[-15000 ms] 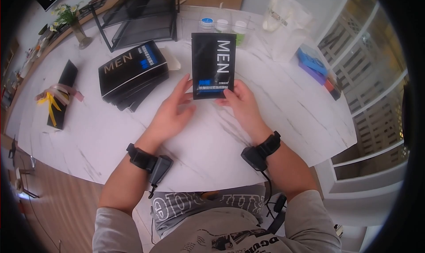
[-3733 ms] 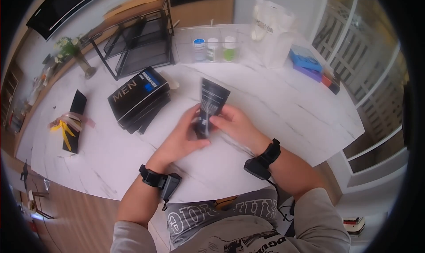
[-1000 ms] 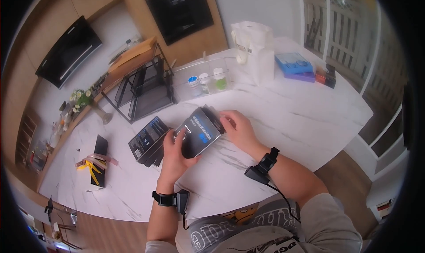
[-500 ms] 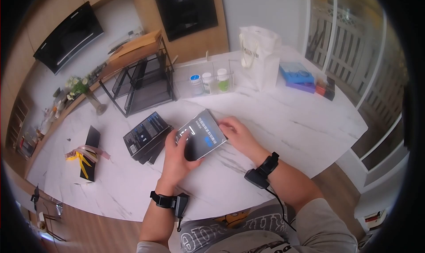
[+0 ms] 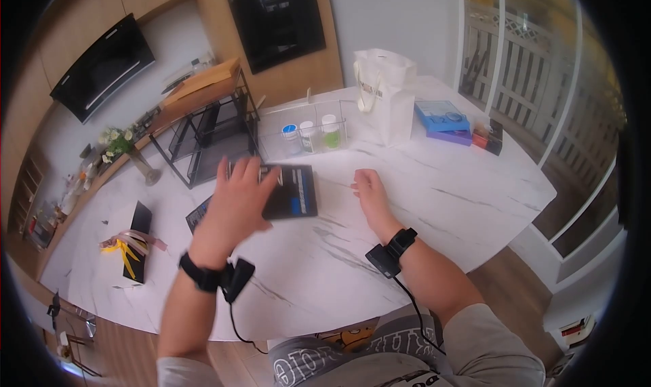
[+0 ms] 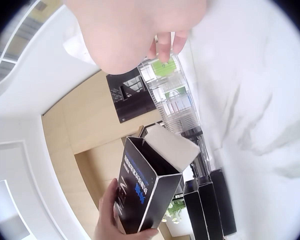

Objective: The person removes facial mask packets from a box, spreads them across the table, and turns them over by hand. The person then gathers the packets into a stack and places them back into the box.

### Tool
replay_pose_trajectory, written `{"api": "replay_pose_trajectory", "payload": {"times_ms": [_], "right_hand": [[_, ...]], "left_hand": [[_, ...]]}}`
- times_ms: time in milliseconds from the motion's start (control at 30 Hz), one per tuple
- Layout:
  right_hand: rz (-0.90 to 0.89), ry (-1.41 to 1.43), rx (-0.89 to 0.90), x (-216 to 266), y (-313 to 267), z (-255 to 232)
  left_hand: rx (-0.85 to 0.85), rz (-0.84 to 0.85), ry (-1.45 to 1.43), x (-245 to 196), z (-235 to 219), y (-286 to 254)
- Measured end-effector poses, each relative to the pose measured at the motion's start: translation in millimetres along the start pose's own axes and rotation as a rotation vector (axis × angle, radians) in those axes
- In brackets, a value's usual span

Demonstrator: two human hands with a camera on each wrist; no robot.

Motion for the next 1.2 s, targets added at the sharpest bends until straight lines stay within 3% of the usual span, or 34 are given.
{"api": "replay_pose_trajectory", "payload": {"times_ms": [200, 300, 533, 767, 967, 1067, 1100, 1200], "right_hand": [[-0.027, -0.005, -0.073, -4.3, 10.1, -17.2], [-0.045, -0.034, -0.112, -6.0, 13.5, -20.1], [-0.149, -0.109, -0.181, -13.5, 19.2, -22.2], [-0.133, -0.201, -0.204, -7.6, 13.3, -19.1], [-0.264, -0.258, -0.221, -9.4, 16.0, -18.7], [-0.198, -0.245, -0.215, -3.2, 10.9, -18.4], [-0.178, -0.246, -0.192, -2.3, 9.9, -16.4], [-0.149, -0.229, -0.173, -0.2, 9.4, -18.1]], "left_hand": [[0.263, 0.185, 0.331, -5.1, -26.3, 58.8], [0.250, 0.258, 0.373, -8.0, -26.6, 70.5], [0.346, 0.220, 0.336, -7.4, -43.2, 78.3], [0.301, 0.170, 0.342, -0.6, -63.4, 76.7], [0.233, 0.231, 0.269, 2.9, -57.7, 73.3], [0.306, 0.248, 0.283, -0.1, -41.8, 72.2], [0.227, 0.267, 0.264, 1.0, -38.6, 70.7], [0.329, 0.210, 0.245, 1.2, -26.0, 68.4]]}}
Point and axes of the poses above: each hand's wrist, its own y-axis towards the middle knuckle, its own z-axis out of the palm, x = y × z, the point moved 5 cm from there along y, towards the middle knuckle, and after that the axes turned 7 degrees about z, right-handed, at the moved point
